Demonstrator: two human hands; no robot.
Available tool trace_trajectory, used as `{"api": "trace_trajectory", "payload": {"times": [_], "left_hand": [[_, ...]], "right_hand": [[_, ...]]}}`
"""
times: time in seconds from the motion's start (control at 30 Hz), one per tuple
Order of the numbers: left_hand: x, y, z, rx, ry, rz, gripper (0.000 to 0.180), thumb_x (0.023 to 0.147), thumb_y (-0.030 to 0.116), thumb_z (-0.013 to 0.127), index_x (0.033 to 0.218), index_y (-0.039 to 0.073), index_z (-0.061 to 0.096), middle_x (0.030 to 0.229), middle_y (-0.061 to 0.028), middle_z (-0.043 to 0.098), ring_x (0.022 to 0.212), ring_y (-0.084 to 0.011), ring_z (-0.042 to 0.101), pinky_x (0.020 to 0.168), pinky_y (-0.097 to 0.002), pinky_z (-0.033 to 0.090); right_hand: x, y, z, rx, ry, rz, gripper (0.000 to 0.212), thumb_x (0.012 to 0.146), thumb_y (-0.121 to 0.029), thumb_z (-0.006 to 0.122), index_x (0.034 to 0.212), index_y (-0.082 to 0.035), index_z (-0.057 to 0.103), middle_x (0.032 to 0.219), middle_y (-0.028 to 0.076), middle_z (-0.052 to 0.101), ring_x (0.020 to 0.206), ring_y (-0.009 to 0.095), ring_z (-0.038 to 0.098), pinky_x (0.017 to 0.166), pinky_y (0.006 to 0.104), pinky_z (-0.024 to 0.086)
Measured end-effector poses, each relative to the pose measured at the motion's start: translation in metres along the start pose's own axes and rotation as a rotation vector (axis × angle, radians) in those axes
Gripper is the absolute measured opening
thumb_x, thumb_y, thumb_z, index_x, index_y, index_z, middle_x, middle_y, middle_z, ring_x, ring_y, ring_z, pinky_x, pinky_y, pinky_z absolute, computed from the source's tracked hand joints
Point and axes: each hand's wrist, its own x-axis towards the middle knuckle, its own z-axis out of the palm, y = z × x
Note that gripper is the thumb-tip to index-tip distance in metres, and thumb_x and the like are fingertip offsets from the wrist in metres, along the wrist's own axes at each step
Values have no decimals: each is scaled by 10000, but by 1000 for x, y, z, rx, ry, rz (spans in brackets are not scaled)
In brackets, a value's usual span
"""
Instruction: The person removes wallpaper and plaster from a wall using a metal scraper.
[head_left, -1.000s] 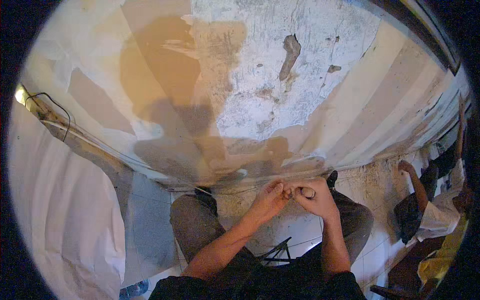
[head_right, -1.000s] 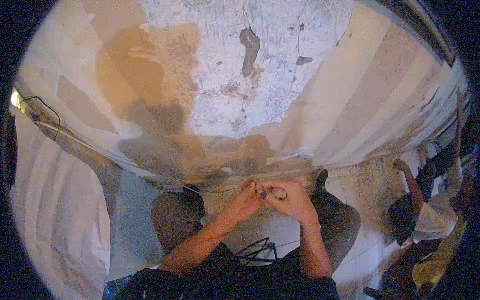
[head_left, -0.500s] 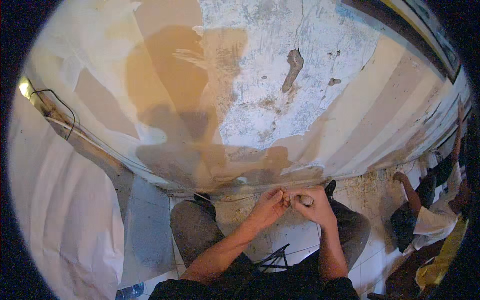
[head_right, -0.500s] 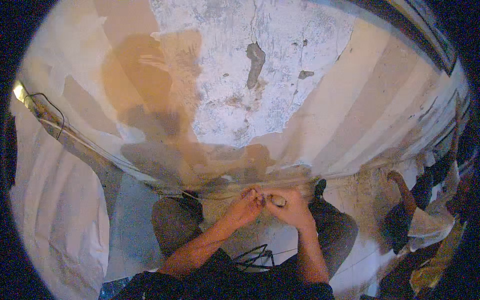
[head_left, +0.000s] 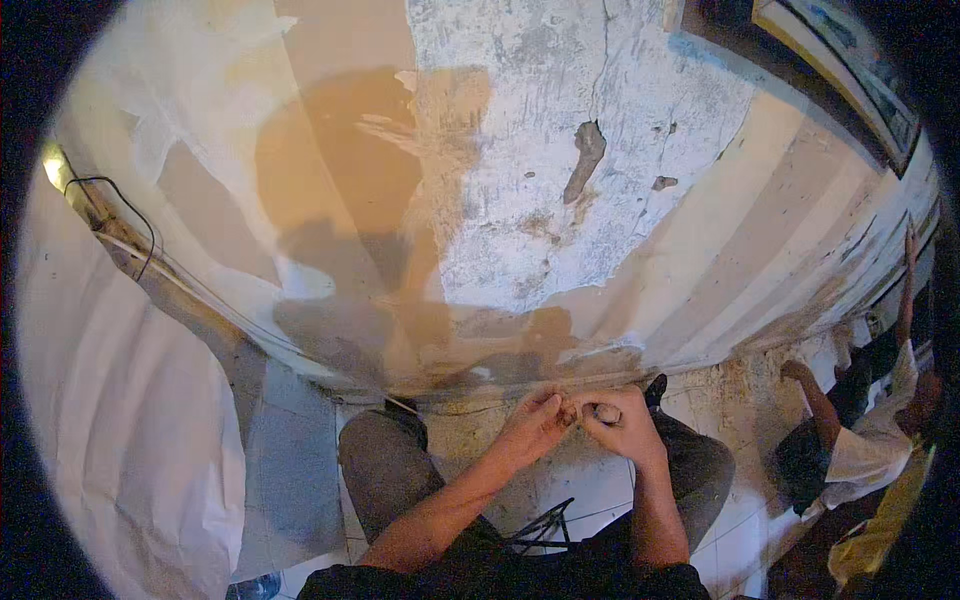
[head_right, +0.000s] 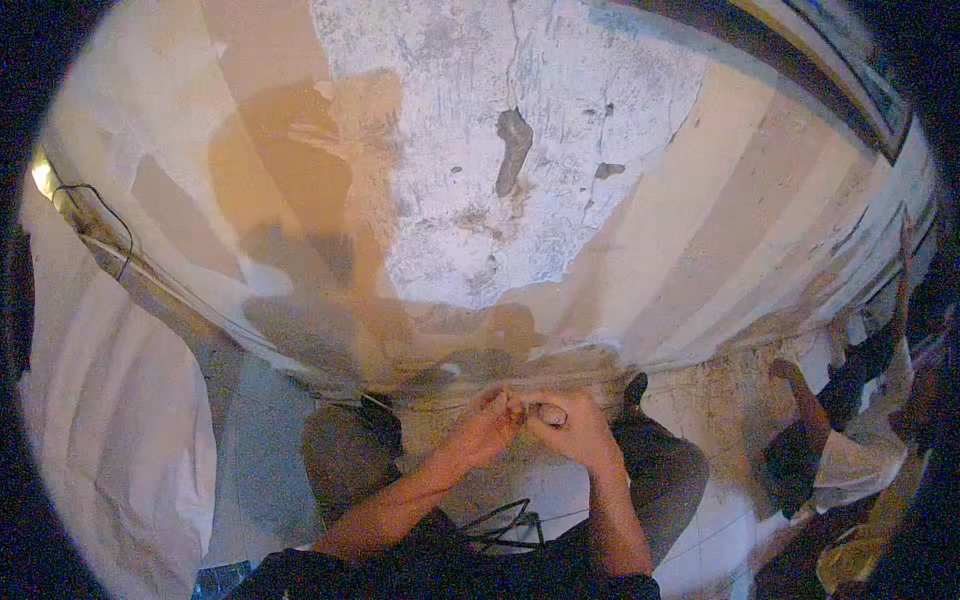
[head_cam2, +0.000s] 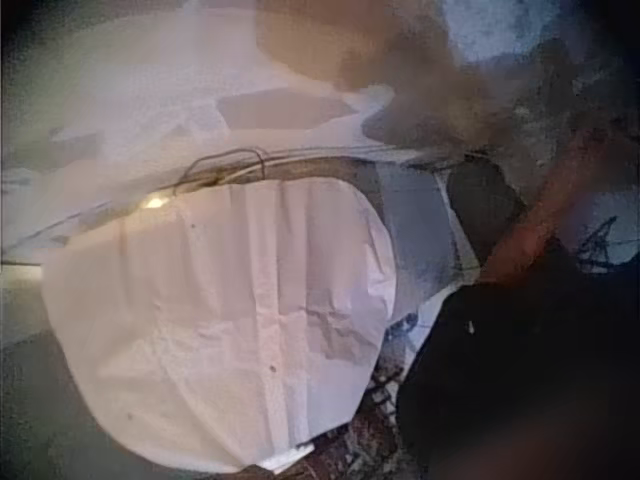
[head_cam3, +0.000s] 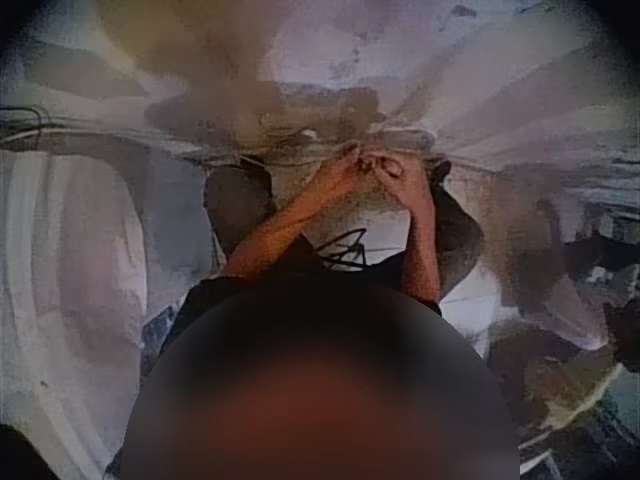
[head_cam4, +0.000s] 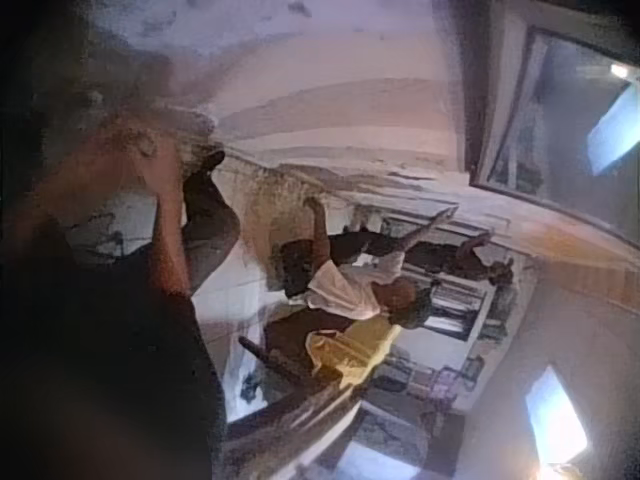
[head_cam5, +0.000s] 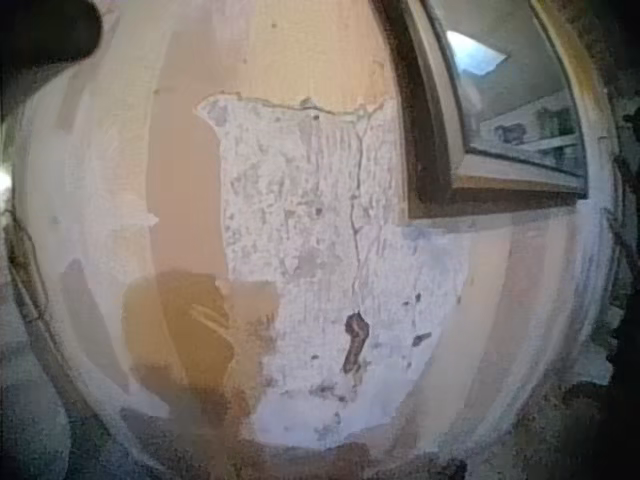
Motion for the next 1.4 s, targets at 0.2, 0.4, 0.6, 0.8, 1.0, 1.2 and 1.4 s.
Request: {"api": "trace_trajectory", "payload": {"times": [0.2, 0.4, 0.6, 0.8, 1.0, 1.2, 1.4], "left_hand": [[0, 1, 7, 17, 24, 19, 151, 919, 149, 638, 1022, 43, 607, 916, -36, 601, 851, -163, 574, 818, -301, 476], [-3, 3, 13, 23, 100, 23, 156, 925, 152, 629, 1037, 52, 593, 932, -30, 593, 862, -154, 571, 809, -294, 478], [-2, 4, 1, 16, 53, -12, 128, 936, 133, 607, 1044, 64, 602, 929, -31, 605, 865, -151, 578, 829, -292, 483], [0, 3, -6, 65, -13, -4, 121, 938, 154, 611, 1010, 58, 608, 924, -38, 616, 868, -156, 579, 832, -302, 478], [-1, 4, -2, 83, 2, 9, 122, 933, 143, 615, 1015, 53, 618, 939, -41, 621, 893, -178, 580, 878, -319, 465], [-2, 4, 3, 46, 14, 9, 146, 926, 141, 624, 1046, 57, 628, 1002, -52, 638, 944, -178, 582, 883, -317, 463], [-1, 4, 0, 15, -67, 16, 139, 913, 130, 640, 1035, 62, 632, 967, -47, 636, 913, -179, 594, 871, -324, 474]], "right_hand": [[0, 10, 3, 35, 39, -117, 302, 766, -144, 694, 1066, -108, 703, 657, 69, 602, 572, 135, 512, 598, 298, 468], [-1, 14, 3, -11, -16, -10, 372, 761, -196, 702, 1127, -134, 685, 801, 151, 679, 717, 271, 667, 727, 365, 522], [-2, 9, 1, -41, 19, -71, 193, 755, -35, 638, 937, -37, 702, 773, 95, 681, 694, 150, 623, 697, 290, 505], [-2, 12, -1, 8, -63, -30, 341, 791, -247, 686, 1120, -157, 682, 720, 178, 667, 744, 290, 663, 708, 371, 518], [-3, 3, -2, 1, -22, -70, 345, 798, -220, 674, 1121, -102, 671, 936, 172, 698, 864, 273, 690, 788, 357, 523], [-1, -5, -7, 22, -58, -103, 355, 799, -208, 667, 1136, -99, 666, 1004, 158, 698, 866, 257, 696, 798, 362, 524], [0, 7, -3, -3, -66, -13, 353, 787, -216, 681, 1124, -114, 681, 841, 154, 703, 719, 258, 688, 733, 362, 531]]}}
